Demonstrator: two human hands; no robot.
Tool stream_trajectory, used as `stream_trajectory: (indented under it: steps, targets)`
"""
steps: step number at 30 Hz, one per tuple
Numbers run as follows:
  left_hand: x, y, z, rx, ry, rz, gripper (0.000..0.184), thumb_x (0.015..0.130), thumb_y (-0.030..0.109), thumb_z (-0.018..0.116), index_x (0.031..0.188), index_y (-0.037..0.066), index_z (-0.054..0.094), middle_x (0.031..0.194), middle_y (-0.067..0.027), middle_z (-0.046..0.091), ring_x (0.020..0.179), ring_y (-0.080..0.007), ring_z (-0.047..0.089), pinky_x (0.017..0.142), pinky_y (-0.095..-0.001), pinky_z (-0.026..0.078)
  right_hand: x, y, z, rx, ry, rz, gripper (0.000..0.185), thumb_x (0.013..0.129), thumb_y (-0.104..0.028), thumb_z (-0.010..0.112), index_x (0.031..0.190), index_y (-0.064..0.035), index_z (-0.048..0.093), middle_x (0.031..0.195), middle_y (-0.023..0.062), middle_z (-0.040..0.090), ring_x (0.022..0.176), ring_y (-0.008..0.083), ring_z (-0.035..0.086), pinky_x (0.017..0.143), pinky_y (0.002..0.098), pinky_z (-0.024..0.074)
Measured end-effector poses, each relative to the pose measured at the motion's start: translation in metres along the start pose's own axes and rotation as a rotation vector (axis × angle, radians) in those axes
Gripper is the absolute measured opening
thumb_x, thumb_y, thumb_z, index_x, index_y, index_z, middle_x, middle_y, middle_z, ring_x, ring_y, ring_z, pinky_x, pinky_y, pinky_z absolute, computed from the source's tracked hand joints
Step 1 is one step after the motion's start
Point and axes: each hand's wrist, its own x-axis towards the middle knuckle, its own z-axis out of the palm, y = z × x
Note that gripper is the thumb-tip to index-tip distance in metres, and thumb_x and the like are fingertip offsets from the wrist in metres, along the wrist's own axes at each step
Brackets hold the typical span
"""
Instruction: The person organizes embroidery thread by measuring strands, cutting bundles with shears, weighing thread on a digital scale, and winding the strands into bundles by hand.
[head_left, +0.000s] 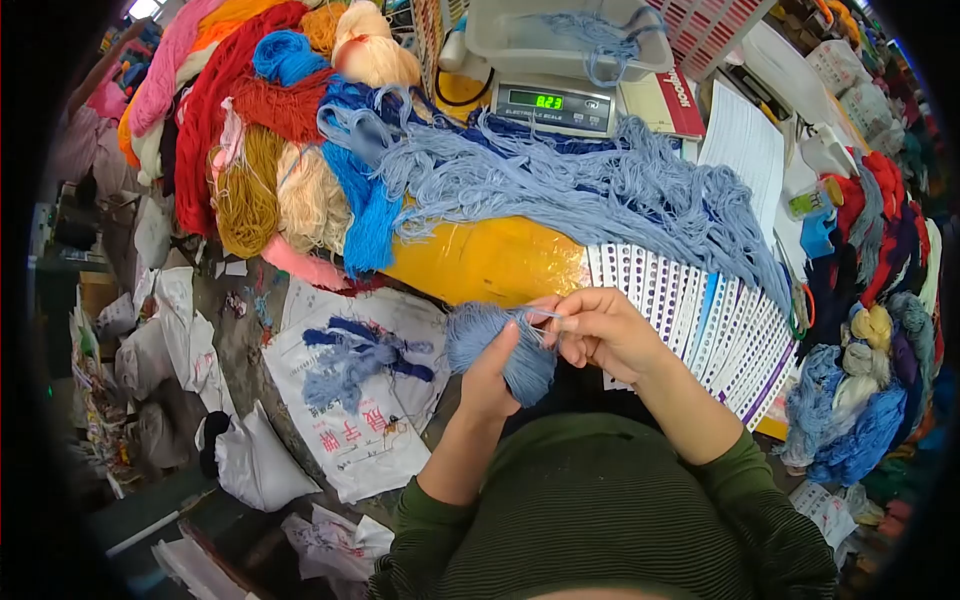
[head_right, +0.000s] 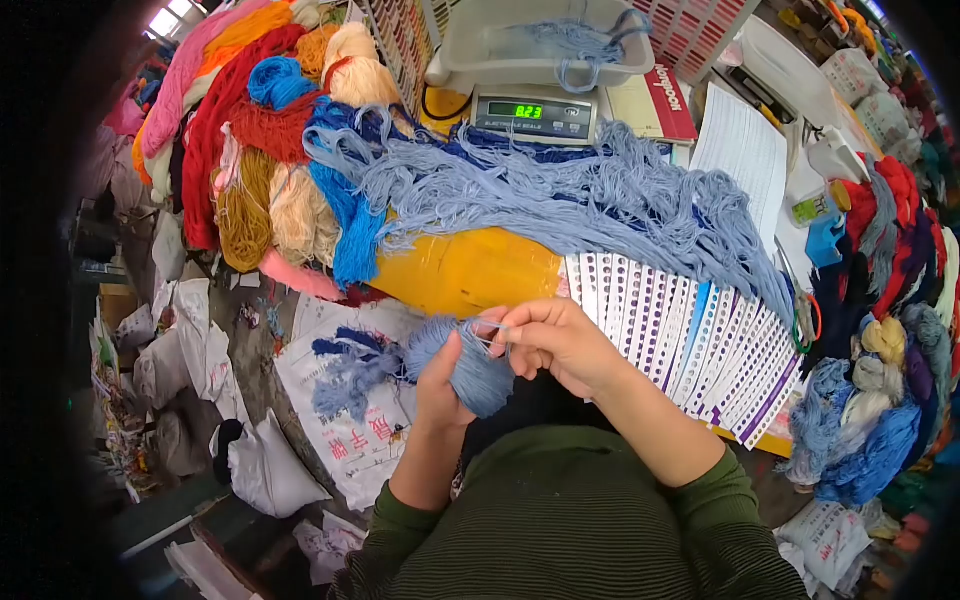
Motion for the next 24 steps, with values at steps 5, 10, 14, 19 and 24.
stream_trajectory:
  steps: [5,10,14,19,24]
  targets:
    - [-0.004,0.001,0.005,0.002,0.002,0.007,0.042,0.084,0.026,0.032,0.111,-0.006,0.038,0.092,-0.0102,0.048,0.085,-0.0184,0.047,0.079,-0.0304,0.036,-0.003,0.0,0.003,-0.007,-0.013,-0.009,0.009,0.077,-0.007,0.048,0.078,0.001,0.053,0.074,0.009,0.056,0.053,0.0079,0.053,0.044,0.016,0.0423]
    - [-0.006,0.0,0.004,0.094,-0.022,0.019,0.047,0.084,0.032,0.03,0.112,-0.005,0.036,0.101,-0.0103,0.046,0.092,-0.0202,0.046,0.082,-0.0325,0.036,-0.007,0.0,0.008,-0.117,0.029,-0.019,0.009,0.075,-0.006,0.052,0.079,0.0019,0.054,0.071,0.0074,0.056,0.051,0.0072,0.051,0.043,0.0158,0.0411]
    - [-0.008,-0.003,0.003,0.037,0.014,-0.011,0.045,0.084,0.028,0.031,0.113,-0.005,0.036,0.112,-0.0139,0.042,0.1,-0.0224,0.043,0.086,-0.0338,0.033,-0.011,0.0,0.015,-0.288,0.054,-0.022,0.009,0.072,-0.004,0.056,0.077,0.0035,0.056,0.068,0.005,0.055,0.048,0.0054,0.048,0.04,0.0156,0.0368]
    - [-0.008,-0.002,0.009,-0.028,-0.013,0.004,0.039,0.083,0.02,0.034,0.112,-0.006,0.037,0.113,-0.0167,0.041,0.102,-0.0238,0.042,0.087,-0.0349,0.032,-0.014,0.002,0.013,-0.281,0.083,0.006,0.006,0.071,-0.001,0.057,0.075,0.0036,0.058,0.066,0.0036,0.054,0.046,0.0046,0.042,0.037,0.0162,0.0293]
    - [-0.012,-0.004,0.003,0.105,0.004,-0.008,0.044,0.083,0.028,0.035,0.112,-0.006,0.037,0.113,-0.017,0.041,0.104,-0.0245,0.041,0.089,-0.034,0.031,-0.019,0.0,0.017,-0.201,0.045,-0.073,0.007,0.072,-0.001,0.055,0.076,0.0028,0.058,0.066,0.0034,0.053,0.046,0.0043,0.041,0.04,0.0155,0.0295]
